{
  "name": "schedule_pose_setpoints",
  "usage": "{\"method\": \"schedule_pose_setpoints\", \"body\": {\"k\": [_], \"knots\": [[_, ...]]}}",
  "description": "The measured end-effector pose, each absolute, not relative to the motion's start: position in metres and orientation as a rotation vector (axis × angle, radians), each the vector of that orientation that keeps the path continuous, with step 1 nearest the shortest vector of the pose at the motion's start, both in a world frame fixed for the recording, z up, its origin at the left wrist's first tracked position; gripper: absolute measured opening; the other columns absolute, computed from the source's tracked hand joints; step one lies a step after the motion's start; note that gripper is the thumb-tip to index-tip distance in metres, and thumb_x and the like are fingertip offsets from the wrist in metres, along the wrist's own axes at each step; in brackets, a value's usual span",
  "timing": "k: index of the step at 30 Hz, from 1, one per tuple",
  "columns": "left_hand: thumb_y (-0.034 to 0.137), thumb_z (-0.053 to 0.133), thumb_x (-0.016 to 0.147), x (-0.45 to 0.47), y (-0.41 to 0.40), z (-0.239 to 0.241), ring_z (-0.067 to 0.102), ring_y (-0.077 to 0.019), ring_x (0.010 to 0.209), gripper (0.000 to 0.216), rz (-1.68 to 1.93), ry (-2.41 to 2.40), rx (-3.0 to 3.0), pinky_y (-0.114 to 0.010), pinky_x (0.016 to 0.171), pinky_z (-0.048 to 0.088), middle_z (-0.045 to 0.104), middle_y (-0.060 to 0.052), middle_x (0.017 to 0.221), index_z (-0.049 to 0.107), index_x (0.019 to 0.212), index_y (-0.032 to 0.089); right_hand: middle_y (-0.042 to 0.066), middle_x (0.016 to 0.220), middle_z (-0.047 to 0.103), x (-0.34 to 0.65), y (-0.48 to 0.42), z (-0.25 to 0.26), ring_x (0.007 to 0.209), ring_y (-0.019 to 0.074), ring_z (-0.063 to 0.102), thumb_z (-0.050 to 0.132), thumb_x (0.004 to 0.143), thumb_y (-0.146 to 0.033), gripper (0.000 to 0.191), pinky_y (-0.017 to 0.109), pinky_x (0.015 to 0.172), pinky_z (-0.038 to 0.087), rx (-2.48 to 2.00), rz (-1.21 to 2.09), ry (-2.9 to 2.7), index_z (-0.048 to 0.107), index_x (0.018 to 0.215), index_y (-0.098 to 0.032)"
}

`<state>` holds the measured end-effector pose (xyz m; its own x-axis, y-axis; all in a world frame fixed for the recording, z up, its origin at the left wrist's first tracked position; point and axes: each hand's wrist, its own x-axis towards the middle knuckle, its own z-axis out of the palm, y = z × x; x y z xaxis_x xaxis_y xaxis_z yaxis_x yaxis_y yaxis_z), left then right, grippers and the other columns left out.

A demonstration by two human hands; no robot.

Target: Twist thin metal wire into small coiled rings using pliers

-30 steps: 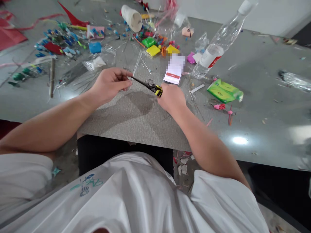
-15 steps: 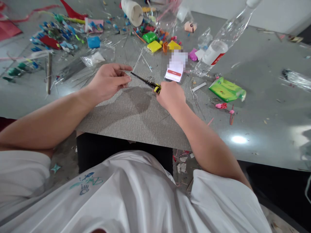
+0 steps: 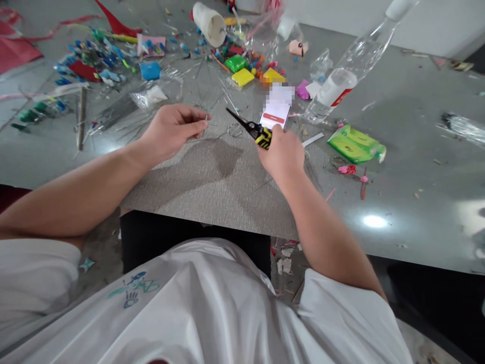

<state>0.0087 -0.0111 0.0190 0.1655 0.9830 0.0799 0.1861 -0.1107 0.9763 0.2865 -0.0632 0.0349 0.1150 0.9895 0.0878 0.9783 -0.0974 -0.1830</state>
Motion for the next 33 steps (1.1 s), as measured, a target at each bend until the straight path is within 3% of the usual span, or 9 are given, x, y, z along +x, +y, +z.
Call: {"method": "schedule_pose_setpoints", "body": {"k": [4,9,13,20,25,28,33], "knots": [[0.015,0.089,0.096,0.010,-0.011,0.022,0.074,-0.0159,0.081,0.012,1.050,1.197,1.461,-0.025,0.075,0.061,0.072,-0.003,0.088,0.079,0.101,0.018,0.031,0.129,0.077,0.304,-0.067,0.049,0.128,0.0514,0.075,0.087,0.104,-0.043,0.053,0.061,0.105,0.060,-2.397,0.030,-1.866,0.069,0.138,-0.007],[0.012,0.090,0.097,0.012,-0.014,0.029,0.076,-0.0151,0.080,0.015,1.008,1.171,1.401,-0.026,0.078,0.065,0.071,-0.001,0.085,0.078,0.104,0.018,0.044,0.146,0.069,0.313,-0.072,0.055,0.143,0.0583,0.069,0.087,0.104,-0.036,0.069,0.063,0.110,0.058,-2.579,0.069,-1.876,0.061,0.153,0.004],[0.008,0.086,0.099,0.012,-0.016,0.032,0.077,-0.0150,0.079,0.017,0.990,1.167,1.392,-0.026,0.078,0.066,0.069,0.000,0.083,0.078,0.109,0.019,0.038,0.149,0.071,0.322,-0.070,0.039,0.143,0.0570,0.068,0.093,0.097,-0.039,0.077,0.069,0.114,0.056,-2.556,0.055,-1.956,0.061,0.156,-0.003],[-0.001,0.080,0.099,0.011,-0.015,0.032,0.079,-0.0157,0.082,0.019,1.008,1.143,1.402,-0.027,0.080,0.066,0.070,-0.001,0.085,0.077,0.099,0.017,0.030,0.134,0.077,0.335,-0.067,0.027,0.129,0.0506,0.073,0.087,0.099,-0.051,0.059,0.060,0.103,0.058,-2.497,0.006,-2.121,0.070,0.139,-0.010],[0.001,0.084,0.098,0.010,-0.018,0.031,0.080,-0.0164,0.083,0.018,1.036,1.124,1.409,-0.029,0.085,0.067,0.073,-0.001,0.087,0.079,0.100,0.018,0.030,0.124,0.080,0.318,-0.074,0.055,0.118,0.0477,0.077,0.076,0.106,-0.045,0.044,0.054,0.095,0.060,-2.531,0.093,-2.255,0.072,0.131,-0.009],[0.001,0.083,0.099,0.010,-0.020,0.031,0.080,-0.0162,0.082,0.018,1.066,1.071,1.405,-0.030,0.084,0.068,0.073,-0.001,0.087,0.081,0.101,0.019,0.029,0.121,0.079,0.309,-0.079,0.060,0.114,0.0462,0.077,0.074,0.102,-0.032,0.037,0.051,0.091,0.059,-2.447,0.083,-2.321,0.071,0.130,-0.008],[0.000,0.081,0.100,0.011,-0.019,0.030,0.079,-0.0144,0.080,0.018,1.076,1.040,1.341,-0.029,0.082,0.068,0.072,0.001,0.084,0.080,0.103,0.018,0.028,0.125,0.075,0.304,-0.081,0.040,0.124,0.0496,0.072,0.074,0.105,-0.039,0.034,0.063,0.099,0.061,-2.112,-0.027,-2.263,0.072,0.126,-0.012]]}}
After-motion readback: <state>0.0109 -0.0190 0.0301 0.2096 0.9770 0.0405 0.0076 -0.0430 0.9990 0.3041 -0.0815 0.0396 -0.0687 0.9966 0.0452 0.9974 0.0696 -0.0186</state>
